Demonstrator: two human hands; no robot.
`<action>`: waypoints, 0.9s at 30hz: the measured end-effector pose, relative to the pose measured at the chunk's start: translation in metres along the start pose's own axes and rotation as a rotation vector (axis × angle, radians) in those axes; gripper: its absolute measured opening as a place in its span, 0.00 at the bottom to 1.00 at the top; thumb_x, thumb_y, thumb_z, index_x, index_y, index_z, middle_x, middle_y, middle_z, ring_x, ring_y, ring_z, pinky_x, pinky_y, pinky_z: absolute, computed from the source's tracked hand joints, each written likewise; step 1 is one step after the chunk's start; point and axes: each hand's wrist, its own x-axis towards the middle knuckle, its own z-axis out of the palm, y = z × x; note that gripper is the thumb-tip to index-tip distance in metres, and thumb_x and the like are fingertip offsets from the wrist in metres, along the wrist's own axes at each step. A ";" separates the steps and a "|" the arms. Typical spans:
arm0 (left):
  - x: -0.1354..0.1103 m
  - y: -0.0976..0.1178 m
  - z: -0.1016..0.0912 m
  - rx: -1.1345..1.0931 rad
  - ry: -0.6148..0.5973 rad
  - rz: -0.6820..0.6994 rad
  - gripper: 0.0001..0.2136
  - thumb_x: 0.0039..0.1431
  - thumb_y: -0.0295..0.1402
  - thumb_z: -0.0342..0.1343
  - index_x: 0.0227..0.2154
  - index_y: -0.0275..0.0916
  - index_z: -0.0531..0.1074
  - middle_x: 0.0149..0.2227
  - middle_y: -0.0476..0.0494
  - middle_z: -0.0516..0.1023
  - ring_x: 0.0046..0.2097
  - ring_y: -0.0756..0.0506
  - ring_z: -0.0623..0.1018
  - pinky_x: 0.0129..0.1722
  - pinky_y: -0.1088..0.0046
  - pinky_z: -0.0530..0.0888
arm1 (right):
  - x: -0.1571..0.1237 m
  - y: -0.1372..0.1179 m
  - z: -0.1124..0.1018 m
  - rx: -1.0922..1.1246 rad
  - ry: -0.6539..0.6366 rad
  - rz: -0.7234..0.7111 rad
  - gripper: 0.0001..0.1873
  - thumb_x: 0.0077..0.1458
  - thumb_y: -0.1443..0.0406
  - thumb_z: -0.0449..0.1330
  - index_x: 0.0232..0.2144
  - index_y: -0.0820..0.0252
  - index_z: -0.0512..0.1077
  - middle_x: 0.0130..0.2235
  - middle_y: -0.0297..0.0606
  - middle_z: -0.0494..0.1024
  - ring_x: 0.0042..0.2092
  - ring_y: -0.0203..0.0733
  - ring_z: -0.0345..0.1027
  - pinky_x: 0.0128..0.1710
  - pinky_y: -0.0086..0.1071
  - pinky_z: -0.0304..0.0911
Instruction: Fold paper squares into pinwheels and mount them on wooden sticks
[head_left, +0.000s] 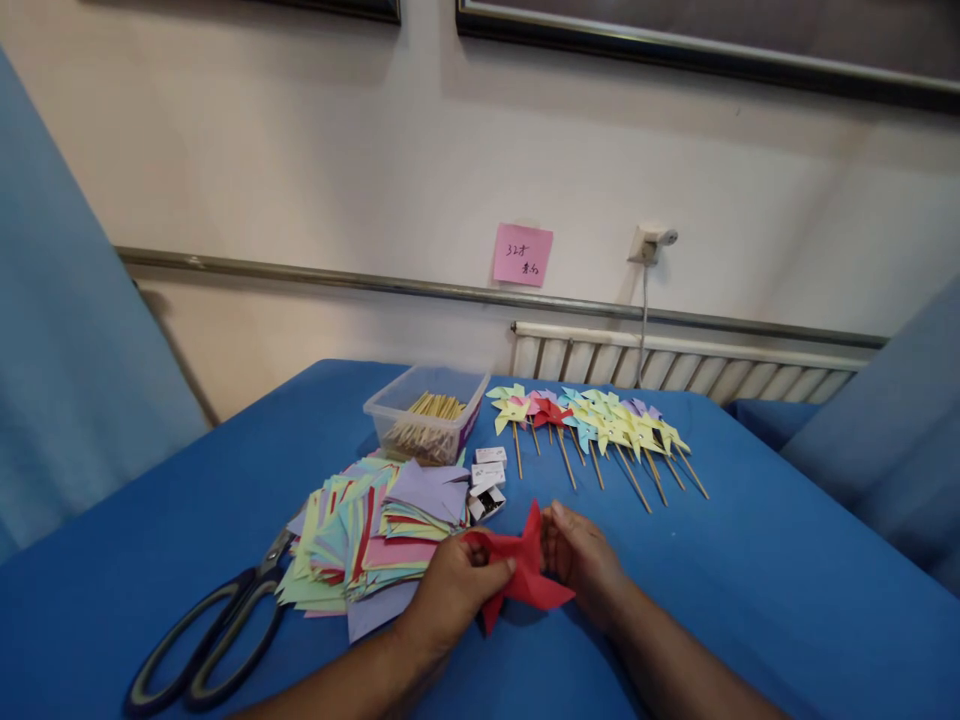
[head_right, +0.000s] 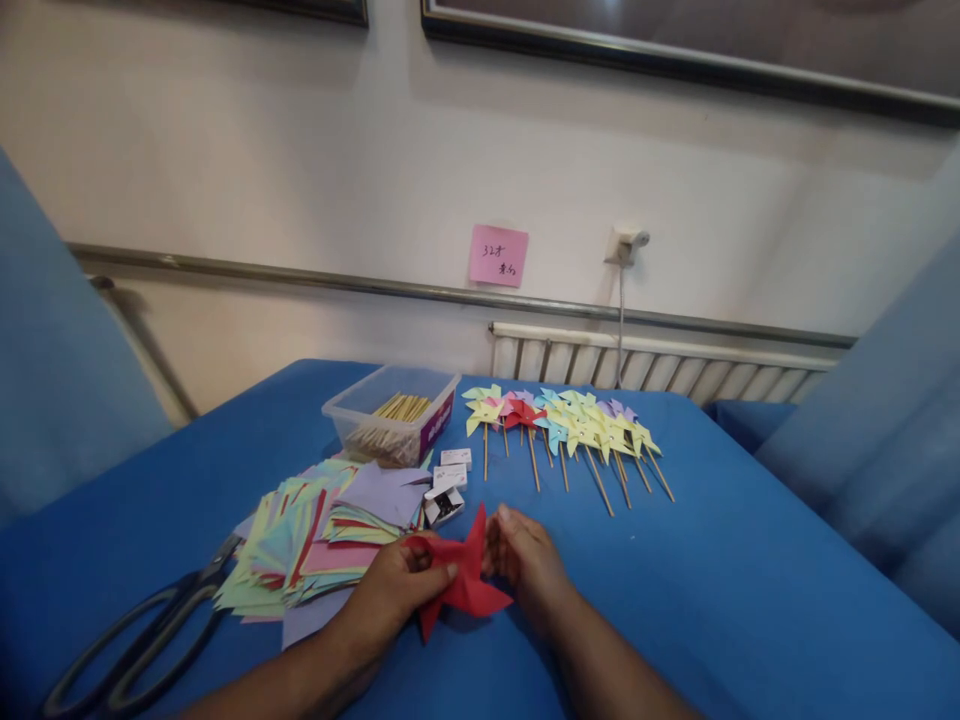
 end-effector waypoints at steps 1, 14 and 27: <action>0.000 0.001 0.000 -0.017 -0.008 -0.005 0.09 0.38 0.32 0.63 0.24 0.34 0.73 0.24 0.46 0.77 0.27 0.48 0.75 0.28 0.75 0.68 | 0.001 0.000 -0.001 0.004 0.016 0.004 0.20 0.52 0.51 0.57 0.27 0.64 0.71 0.24 0.35 0.73 0.23 0.32 0.63 0.25 0.26 0.56; -0.002 0.001 0.004 -0.140 -0.134 -0.067 0.09 0.37 0.29 0.65 0.22 0.35 0.71 0.22 0.48 0.76 0.25 0.50 0.73 0.27 0.75 0.67 | 0.009 0.008 -0.005 -0.407 0.201 -0.207 0.10 0.45 0.58 0.64 0.23 0.59 0.72 0.22 0.31 0.70 0.25 0.34 0.62 0.27 0.28 0.58; -0.004 -0.005 0.006 -0.176 -0.265 -0.049 0.09 0.36 0.29 0.66 0.22 0.35 0.71 0.22 0.49 0.75 0.25 0.50 0.72 0.27 0.75 0.66 | 0.062 0.015 0.015 -1.369 0.031 -0.552 0.14 0.47 0.71 0.57 0.36 0.54 0.77 0.43 0.40 0.70 0.45 0.45 0.63 0.45 0.37 0.58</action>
